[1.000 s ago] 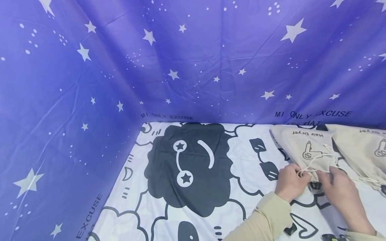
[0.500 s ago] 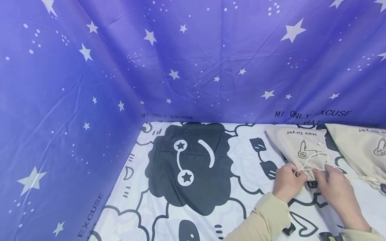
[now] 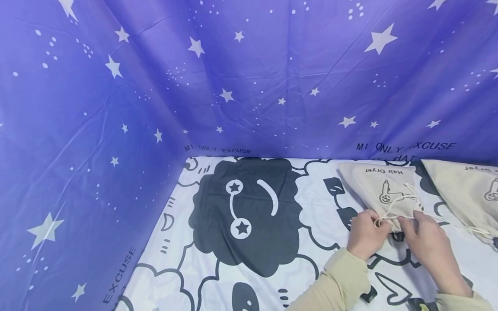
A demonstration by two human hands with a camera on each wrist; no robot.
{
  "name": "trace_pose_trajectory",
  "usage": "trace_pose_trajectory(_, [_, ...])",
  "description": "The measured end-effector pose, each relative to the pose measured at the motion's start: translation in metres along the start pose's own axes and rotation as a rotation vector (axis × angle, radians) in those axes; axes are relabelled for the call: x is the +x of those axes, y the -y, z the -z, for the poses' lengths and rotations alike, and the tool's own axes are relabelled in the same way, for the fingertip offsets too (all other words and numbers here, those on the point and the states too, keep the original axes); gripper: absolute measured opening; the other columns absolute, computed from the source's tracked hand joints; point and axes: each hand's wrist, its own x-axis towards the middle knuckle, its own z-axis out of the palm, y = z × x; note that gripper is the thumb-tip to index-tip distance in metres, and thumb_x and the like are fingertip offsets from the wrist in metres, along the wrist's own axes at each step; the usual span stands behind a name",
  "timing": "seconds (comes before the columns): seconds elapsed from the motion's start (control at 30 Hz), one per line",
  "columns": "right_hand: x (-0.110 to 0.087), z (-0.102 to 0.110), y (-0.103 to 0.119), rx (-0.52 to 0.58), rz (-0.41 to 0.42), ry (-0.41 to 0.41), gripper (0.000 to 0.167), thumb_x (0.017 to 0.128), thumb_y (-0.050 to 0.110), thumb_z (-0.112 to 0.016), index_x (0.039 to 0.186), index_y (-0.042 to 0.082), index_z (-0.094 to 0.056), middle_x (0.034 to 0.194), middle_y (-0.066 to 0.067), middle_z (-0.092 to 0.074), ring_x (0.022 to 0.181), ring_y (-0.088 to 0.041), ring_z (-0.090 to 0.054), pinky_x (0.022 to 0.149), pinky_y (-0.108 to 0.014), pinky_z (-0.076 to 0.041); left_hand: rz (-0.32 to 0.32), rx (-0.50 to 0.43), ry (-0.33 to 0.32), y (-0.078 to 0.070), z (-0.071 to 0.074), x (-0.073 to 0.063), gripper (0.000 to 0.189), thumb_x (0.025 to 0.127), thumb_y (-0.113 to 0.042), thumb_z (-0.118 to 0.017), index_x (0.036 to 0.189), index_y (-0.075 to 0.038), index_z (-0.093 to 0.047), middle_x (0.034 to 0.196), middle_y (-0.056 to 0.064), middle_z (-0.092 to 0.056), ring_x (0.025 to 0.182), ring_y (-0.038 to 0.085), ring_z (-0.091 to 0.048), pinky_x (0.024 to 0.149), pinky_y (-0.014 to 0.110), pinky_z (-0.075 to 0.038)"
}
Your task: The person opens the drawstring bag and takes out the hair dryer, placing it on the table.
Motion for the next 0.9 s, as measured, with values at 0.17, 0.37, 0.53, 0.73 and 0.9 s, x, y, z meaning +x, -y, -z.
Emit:
trace_pose_trajectory(0.17, [-0.001, -0.003, 0.002, 0.013, 0.027, -0.008, 0.064, 0.105, 0.028, -0.042, 0.13, -0.03, -0.033, 0.122, -0.052, -0.037, 0.113, -0.068, -0.036, 0.093, -0.073, -0.032, -0.018, 0.038, -0.022, 0.001, 0.004, -0.002, 0.023, 0.077, -0.022, -0.074, 0.064, -0.019, -0.056, 0.054, -0.015, -0.044, 0.052, -0.003, -0.035, 0.049, 0.009, -0.027])
trace_pose_trajectory(0.37, [-0.002, -0.005, 0.008, 0.017, 0.074, -0.035, 0.056, 0.104, 0.022, -0.046, 0.126, -0.029, -0.04, 0.117, -0.051, -0.042, 0.106, -0.067, -0.042, 0.087, -0.071, -0.036, -0.037, 0.063, -0.036, 0.002, 0.01, -0.003, 0.029, 0.078, -0.021, -0.073, 0.061, -0.017, -0.049, 0.051, -0.014, -0.036, 0.048, -0.002, -0.031, 0.045, 0.012, -0.026])
trace_pose_trajectory(0.53, [-0.004, -0.005, 0.013, 0.018, 0.071, -0.028, 0.056, 0.104, 0.022, -0.046, 0.127, -0.029, -0.039, 0.117, -0.05, -0.043, 0.107, -0.067, -0.042, 0.088, -0.071, -0.036, 0.002, 0.066, -0.014, 0.003, 0.012, -0.002, 0.028, 0.078, -0.021, -0.075, 0.062, -0.019, -0.052, 0.052, -0.014, -0.039, 0.049, -0.003, -0.033, 0.045, 0.012, -0.027])
trace_pose_trajectory(0.73, [-0.005, -0.007, 0.017, 0.016, 0.055, -0.02, 0.057, 0.105, 0.023, -0.045, 0.127, -0.029, -0.038, 0.118, -0.05, -0.041, 0.109, -0.066, -0.041, 0.09, -0.071, -0.035, 0.058, 0.031, 0.023, 0.005, 0.014, -0.001, 0.026, 0.079, -0.021, -0.074, 0.065, -0.019, -0.052, 0.054, -0.014, -0.041, 0.05, -0.001, -0.037, 0.046, 0.013, -0.029])
trace_pose_trajectory(0.9, [-0.005, -0.009, 0.022, 0.016, 0.046, -0.019, 0.057, 0.104, 0.021, -0.046, 0.128, -0.03, -0.038, 0.116, -0.05, -0.043, 0.106, -0.064, -0.045, 0.087, -0.07, -0.038, 0.028, 0.039, 0.008, 0.005, 0.02, -0.002, 0.027, 0.079, -0.02, -0.073, 0.064, -0.018, -0.051, 0.054, -0.014, -0.039, 0.049, -0.001, -0.034, 0.045, 0.013, -0.028])
